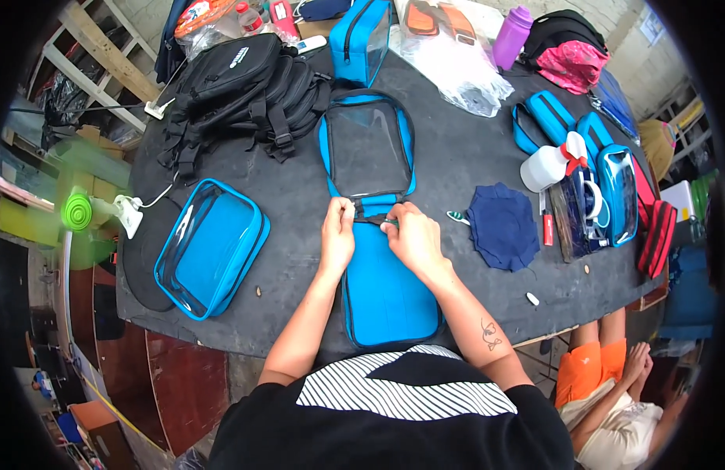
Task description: Cleaning and inspecting small blue toiletry bags using a toothbrush, cleaning spray, and a cloth.
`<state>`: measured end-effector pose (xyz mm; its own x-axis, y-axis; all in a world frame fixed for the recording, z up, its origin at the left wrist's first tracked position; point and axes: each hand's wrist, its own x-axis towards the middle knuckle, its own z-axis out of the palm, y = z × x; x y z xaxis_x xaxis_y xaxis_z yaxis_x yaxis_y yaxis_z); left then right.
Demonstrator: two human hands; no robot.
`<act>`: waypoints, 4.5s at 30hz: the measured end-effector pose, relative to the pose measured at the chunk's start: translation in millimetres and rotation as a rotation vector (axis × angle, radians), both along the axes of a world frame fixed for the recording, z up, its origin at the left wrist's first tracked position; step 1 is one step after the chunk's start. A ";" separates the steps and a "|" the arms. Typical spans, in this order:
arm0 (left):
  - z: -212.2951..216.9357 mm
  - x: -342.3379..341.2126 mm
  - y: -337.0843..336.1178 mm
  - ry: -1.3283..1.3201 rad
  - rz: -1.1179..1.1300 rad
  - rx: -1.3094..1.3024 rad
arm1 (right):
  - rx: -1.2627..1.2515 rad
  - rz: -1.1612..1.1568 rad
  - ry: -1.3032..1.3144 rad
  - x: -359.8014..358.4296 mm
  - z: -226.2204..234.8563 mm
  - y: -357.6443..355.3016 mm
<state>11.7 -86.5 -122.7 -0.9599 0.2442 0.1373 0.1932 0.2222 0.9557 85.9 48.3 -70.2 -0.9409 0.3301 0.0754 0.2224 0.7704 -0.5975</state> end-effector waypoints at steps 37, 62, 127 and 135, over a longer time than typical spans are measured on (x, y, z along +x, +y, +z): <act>-2.0 -10.0 24.4 0.722 -0.131 -0.579 | 0.136 -0.232 0.122 -7.1 -29.1 8.7; -16.5 -10.5 27.7 0.667 -0.044 -0.455 | 0.438 0.021 0.106 -16.8 -16.9 4.5; 25.4 -49.9 30.1 0.222 -0.240 -0.610 | -0.166 -0.177 -0.259 -54.4 -21.9 72.6; 3.7 -74.4 30.8 0.040 -0.296 -0.554 | -0.215 -0.182 -0.223 -54.9 -26.0 75.8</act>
<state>-62.7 -55.8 -119.0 -0.8373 0.5443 -0.0517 0.3556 0.6140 0.7047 31.0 124.1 -96.2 -0.8509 0.4797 -0.2143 0.4872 0.5678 -0.6635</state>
